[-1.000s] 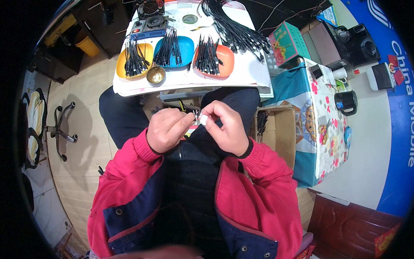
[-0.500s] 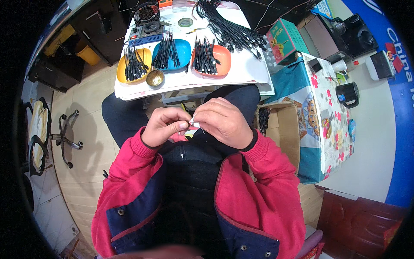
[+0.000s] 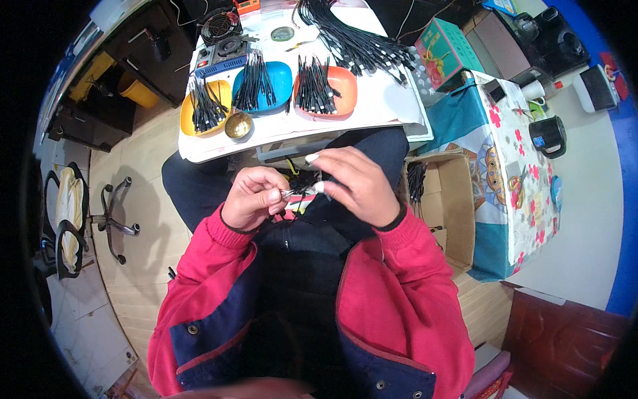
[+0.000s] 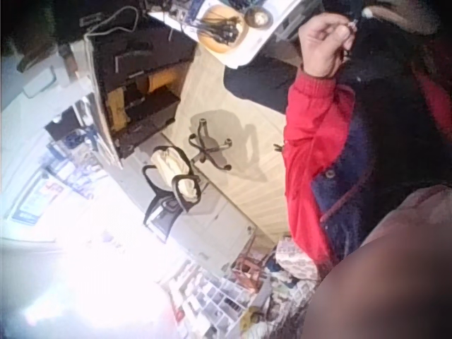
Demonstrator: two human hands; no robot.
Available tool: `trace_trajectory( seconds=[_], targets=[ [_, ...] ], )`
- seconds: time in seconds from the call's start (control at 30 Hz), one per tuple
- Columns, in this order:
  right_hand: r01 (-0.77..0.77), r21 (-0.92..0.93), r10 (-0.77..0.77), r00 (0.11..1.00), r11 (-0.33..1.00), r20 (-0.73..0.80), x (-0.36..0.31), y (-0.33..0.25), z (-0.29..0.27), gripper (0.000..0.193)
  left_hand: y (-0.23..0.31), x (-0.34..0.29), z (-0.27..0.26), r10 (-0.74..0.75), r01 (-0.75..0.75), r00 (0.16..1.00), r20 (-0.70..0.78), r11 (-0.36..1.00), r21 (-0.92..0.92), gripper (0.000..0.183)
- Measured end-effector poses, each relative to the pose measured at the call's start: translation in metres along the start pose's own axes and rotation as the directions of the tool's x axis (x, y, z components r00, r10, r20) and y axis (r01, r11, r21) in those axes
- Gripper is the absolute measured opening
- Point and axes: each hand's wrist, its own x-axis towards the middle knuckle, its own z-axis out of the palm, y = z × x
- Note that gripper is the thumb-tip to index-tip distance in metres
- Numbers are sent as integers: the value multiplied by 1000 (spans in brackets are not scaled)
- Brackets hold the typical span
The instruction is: The person repeatedly picks up black wires and small white cylindrical components from trays on a table, then joins them by hand. The person places the assembled units into a small bowl and continues the cycle.
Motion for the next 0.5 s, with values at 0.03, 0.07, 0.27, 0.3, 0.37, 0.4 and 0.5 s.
trace_trajectory(
  seconds=[0.03, 0.07, 0.27, 0.3, 0.37, 0.4, 0.5],
  targets=[
    [-3, 83, 5, 1000, 997, -27, -1, -6, 3, 36, -2, 2, 0, -5, 5, 1000, 10, 1000, -5, 14],
    [50, 130, -41, 997, 990, -69, 1, -9, 5, 35, -3, 2, 0, 0, 0, 1000, 0, 1000, -10, 14],
    [87, 298, -74, 996, 950, -53, 16, -22, 12, 20, -4, 0, -1, -9, 9, 1000, 19, 1000, 22, 13],
    [30, 349, -22, 999, 937, -27, 16, -24, 12, 18, -3, -1, -1, -8, 6, 1000, 30, 998, 58, 13],
    [-87, 445, 77, 996, 891, 42, 11, -27, 11, 16, 3, -2, -1, -4, -1, 1000, 23, 979, 206, 13],
    [-119, 458, 98, 993, 881, 69, 9, -27, 11, 14, 6, -4, -1, -1, -5, 1000, 20, 962, 274, 13],
    [-271, 631, 203, 962, 727, 180, 1, -25, 16, 10, 12, -4, 3, 72, -107, 993, 89, 863, 493, 11]
  ],
)
